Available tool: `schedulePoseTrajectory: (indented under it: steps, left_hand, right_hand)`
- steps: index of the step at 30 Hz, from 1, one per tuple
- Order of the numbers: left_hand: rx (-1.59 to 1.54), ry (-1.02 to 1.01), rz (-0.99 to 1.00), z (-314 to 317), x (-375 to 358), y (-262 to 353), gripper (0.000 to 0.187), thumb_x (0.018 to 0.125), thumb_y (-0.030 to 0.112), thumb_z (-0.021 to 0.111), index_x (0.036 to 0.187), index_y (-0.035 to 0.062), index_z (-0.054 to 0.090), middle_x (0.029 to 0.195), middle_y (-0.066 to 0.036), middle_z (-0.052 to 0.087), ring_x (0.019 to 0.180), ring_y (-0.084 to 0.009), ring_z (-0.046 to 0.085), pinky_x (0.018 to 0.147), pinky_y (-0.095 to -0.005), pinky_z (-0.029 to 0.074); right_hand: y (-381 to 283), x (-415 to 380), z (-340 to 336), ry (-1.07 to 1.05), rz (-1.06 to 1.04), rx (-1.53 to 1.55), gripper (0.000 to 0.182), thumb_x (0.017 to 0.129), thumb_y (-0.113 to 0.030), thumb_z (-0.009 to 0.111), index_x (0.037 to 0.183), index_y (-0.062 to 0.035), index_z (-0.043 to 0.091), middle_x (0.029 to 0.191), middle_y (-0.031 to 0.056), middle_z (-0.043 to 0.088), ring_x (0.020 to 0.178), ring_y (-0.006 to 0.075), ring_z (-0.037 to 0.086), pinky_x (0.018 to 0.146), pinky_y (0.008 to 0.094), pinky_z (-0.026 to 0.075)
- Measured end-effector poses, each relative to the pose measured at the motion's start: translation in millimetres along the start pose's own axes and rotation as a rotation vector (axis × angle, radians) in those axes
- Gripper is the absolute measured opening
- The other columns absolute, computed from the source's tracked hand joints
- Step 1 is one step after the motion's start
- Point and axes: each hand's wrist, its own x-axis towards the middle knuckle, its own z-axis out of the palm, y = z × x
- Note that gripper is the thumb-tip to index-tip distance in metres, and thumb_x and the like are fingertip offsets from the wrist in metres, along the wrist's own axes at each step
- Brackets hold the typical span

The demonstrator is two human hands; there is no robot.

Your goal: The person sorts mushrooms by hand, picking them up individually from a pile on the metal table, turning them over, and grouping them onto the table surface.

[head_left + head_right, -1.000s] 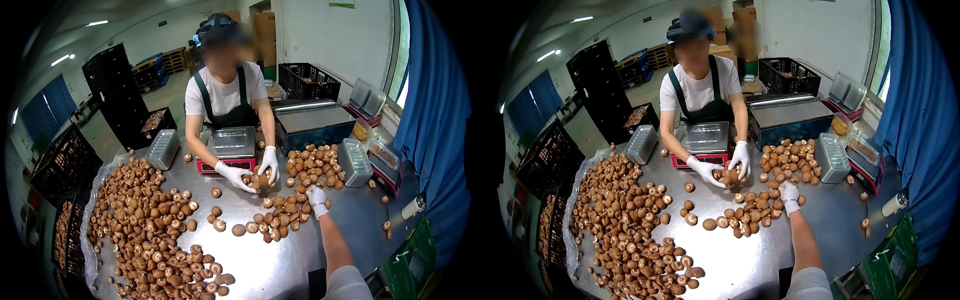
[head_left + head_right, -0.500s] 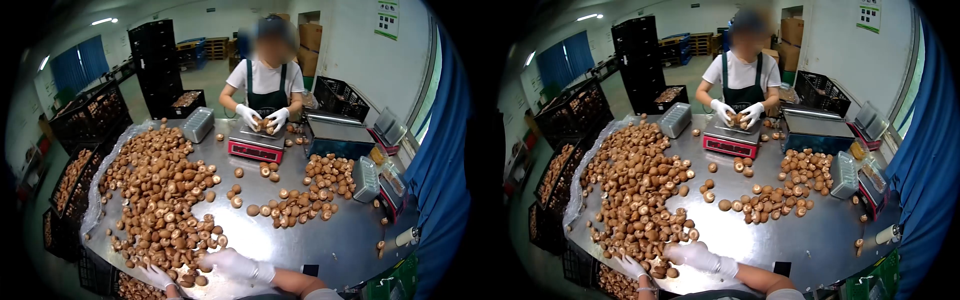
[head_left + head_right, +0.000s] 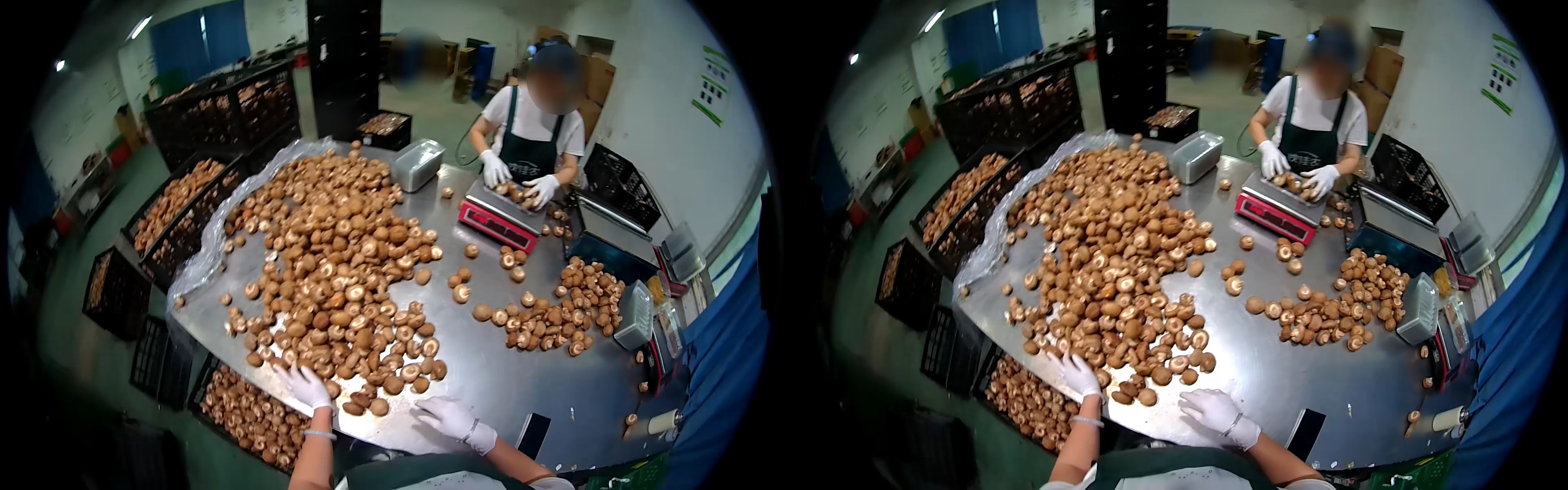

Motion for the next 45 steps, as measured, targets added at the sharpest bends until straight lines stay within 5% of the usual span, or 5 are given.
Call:
schedulePoseTrajectory:
  steps: [17, 22, 31, 36, 45]
  left_hand:
    - [-0.755, -0.625, -0.074, -79.8, 28.5, -57.2, 0.058, 0.086, 0.007, 0.054, 0.14, 0.0008, 0.034, 0.145, -0.024, 0.029, 0.132, -0.0344, 0.035, 0.106, -0.0368, 0.033]
    - [-0.58, -0.62, 0.042, -103.9, 53.5, -66.6, 0.04, 0.087, 0.005, 0.052, 0.126, 0.0013, 0.051, 0.114, -0.017, 0.059, 0.105, -0.0271, 0.059, 0.093, -0.0352, 0.045]
    - [-0.745, -0.631, -0.012, -88.5, 81.4, -56.5, 0.037, 0.084, 0.005, 0.058, 0.122, 0.0029, 0.056, 0.109, -0.015, 0.06, 0.099, -0.0261, 0.061, 0.087, -0.0325, 0.048]
    - [-0.41, -0.66, 0.421, -72.6, 118.4, 0.8, 0.046, 0.081, 0.014, 0.063, 0.126, 0.0065, 0.053, 0.117, -0.016, 0.058, 0.107, -0.0335, 0.054, 0.093, -0.0388, 0.043]
    - [0.009, -0.566, 0.684, -9.3, 139.5, 15.9, 0.048, 0.071, 0.019, 0.071, 0.116, 0.0126, 0.056, 0.128, -0.008, 0.049, 0.111, -0.0304, 0.047, 0.091, -0.0428, 0.04]
  right_hand:
    - [-76.4, 67.2, 66.3, 0.025, 0.104, -0.059, 0.03, 0.082, -0.03, 0.064, 0.106, -0.012, 0.065, 0.089, 0.0094, 0.067, 0.078, 0.029, 0.064, 0.069, 0.0389, 0.051]
    - [-89.7, 72.8, 76.0, 0.158, 0.125, -0.079, 0.028, 0.081, -0.027, 0.064, 0.104, -0.0112, 0.065, 0.087, 0.0097, 0.066, 0.078, 0.0285, 0.064, 0.07, 0.0378, 0.051]
    - [-88.1, 101.2, 34.5, 0.157, 0.297, 0.129, 0.025, 0.082, -0.021, 0.064, 0.103, -0.0083, 0.067, 0.096, 0.0132, 0.067, 0.089, 0.0273, 0.065, 0.08, 0.0341, 0.052]
    - [-66.0, 200.9, 25.4, 0.372, 0.264, 0.261, 0.042, 0.083, -0.014, 0.064, 0.122, -0.0042, 0.055, 0.116, 0.016, 0.059, 0.106, 0.0302, 0.057, 0.092, 0.0346, 0.045]
    - [-23.0, 255.8, 60.0, 0.417, 0.124, 0.181, 0.036, 0.071, -0.014, 0.074, 0.105, -0.0092, 0.062, 0.108, 0.0108, 0.06, 0.1, 0.028, 0.058, 0.087, 0.0349, 0.047]
